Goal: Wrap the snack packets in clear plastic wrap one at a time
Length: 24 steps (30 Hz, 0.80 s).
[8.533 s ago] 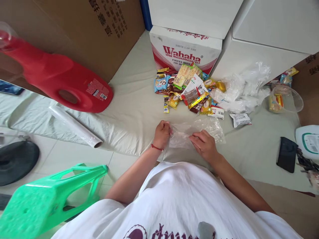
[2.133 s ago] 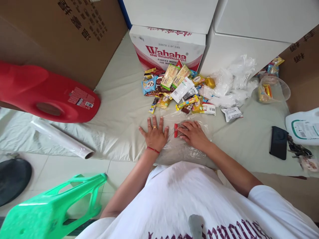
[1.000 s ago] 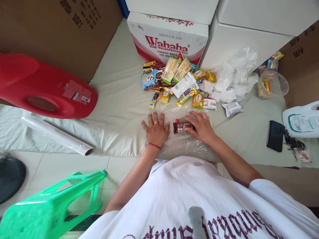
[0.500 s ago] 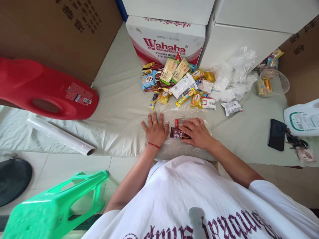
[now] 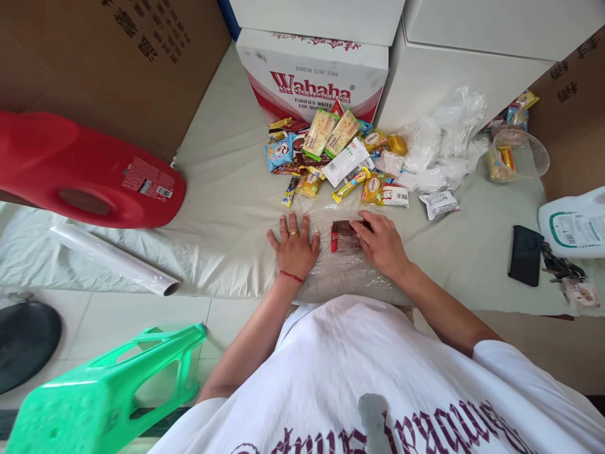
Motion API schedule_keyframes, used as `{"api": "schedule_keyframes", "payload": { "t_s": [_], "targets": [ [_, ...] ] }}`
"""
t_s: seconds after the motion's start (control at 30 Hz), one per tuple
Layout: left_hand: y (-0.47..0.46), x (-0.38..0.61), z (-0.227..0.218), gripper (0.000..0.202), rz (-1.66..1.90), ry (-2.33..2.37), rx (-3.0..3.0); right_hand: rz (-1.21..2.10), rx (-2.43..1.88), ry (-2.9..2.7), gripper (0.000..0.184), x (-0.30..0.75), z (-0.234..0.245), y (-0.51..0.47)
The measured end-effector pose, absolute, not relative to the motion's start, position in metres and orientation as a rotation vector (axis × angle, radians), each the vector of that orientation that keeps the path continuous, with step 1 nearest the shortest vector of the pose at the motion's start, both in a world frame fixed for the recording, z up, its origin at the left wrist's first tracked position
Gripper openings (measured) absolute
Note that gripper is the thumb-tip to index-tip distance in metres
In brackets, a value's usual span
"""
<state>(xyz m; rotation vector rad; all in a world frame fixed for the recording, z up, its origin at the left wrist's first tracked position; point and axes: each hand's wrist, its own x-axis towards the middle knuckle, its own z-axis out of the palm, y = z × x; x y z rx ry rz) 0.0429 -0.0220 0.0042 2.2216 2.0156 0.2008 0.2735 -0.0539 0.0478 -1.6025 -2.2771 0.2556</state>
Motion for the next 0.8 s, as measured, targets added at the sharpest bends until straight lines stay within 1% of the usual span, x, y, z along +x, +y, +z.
{"api": "schedule_keyframes", "payload": {
  "t_s": [0.13, 0.27, 0.37, 0.5, 0.67, 0.8],
  "targets": [
    [-0.022, 0.043, 0.007, 0.063, 0.193, 2.000, 2.222, 0.268, -1.593, -2.495, 0.047, 0.274, 0.038, -0.061],
    [-0.022, 0.042, 0.008, 0.062, 0.190, 1.999, 2.221, 0.344, -1.638, -2.341, 0.058, 0.279, 0.042, -0.053],
    [-0.023, 0.042, 0.006, 0.062, 0.195, 2.013, 2.233, 0.442, -1.610, -2.415, 0.065, 0.281, 0.050, -0.040],
    [-0.022, 0.041, 0.004, 0.062, 0.191, 2.015, 2.249, 0.465, -1.658, -2.575, 0.061, 0.279, 0.056, -0.030],
    [-0.021, 0.041, 0.005, 0.062, 0.189, 2.023, 2.245, 0.436, -1.702, -2.606, 0.068, 0.274, 0.060, -0.031],
    [-0.021, 0.043, 0.006, 0.062, 0.159, 2.030, 2.237, 0.386, -1.685, -2.671, 0.060, 0.271, 0.060, -0.033]
  ]
}}
